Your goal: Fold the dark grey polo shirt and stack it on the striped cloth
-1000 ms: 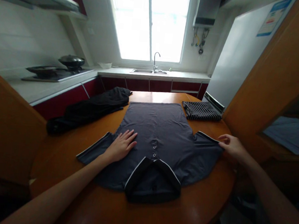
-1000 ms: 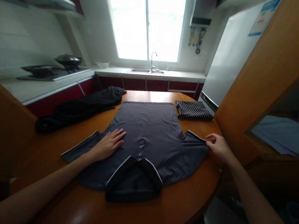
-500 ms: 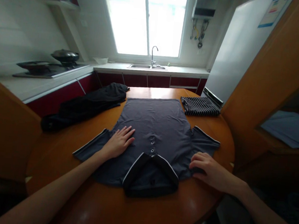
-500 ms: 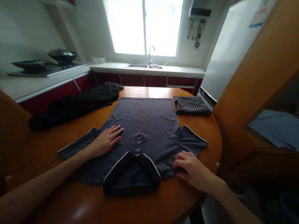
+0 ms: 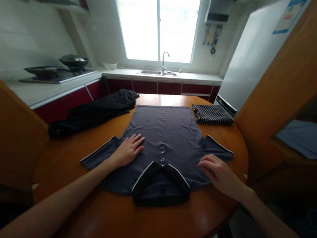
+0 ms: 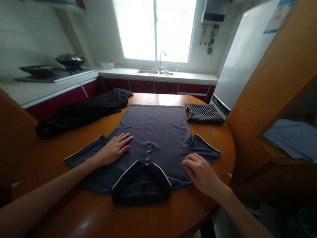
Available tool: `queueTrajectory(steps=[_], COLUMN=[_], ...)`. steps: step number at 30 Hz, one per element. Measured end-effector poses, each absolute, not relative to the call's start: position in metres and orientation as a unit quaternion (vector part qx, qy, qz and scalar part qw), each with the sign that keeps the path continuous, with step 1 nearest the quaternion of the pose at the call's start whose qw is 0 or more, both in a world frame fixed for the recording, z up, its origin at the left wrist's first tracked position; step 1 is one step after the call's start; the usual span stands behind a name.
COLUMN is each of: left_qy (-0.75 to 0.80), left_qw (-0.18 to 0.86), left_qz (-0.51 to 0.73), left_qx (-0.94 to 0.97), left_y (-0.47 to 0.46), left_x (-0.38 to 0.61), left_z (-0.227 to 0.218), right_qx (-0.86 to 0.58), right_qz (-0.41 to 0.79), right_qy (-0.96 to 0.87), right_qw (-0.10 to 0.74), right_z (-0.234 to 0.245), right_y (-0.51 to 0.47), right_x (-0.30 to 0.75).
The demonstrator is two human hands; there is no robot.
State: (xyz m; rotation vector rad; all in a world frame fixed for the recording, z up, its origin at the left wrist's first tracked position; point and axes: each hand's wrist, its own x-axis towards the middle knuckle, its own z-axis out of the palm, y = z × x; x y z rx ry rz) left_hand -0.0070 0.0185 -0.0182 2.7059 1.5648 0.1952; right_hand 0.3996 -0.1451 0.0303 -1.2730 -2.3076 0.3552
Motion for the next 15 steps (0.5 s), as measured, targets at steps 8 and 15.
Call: queueTrajectory(steps=[8, 15], left_qy=[0.504, 0.507], left_qw=[0.009, 0.014], left_qz=[0.057, 0.053], left_qx=[0.862, 0.860], left_y=[0.017, 0.016], left_x=[-0.006, -0.005], left_z=[-0.016, -0.015], right_qx=[-0.403, -0.479], right_qz=[0.233, 0.198], right_qy=[-0.882, -0.827], right_qw=[0.079, 0.218], right_z=[0.016, 0.039], right_y=[-0.165, -0.097], right_x=[0.369, 0.365])
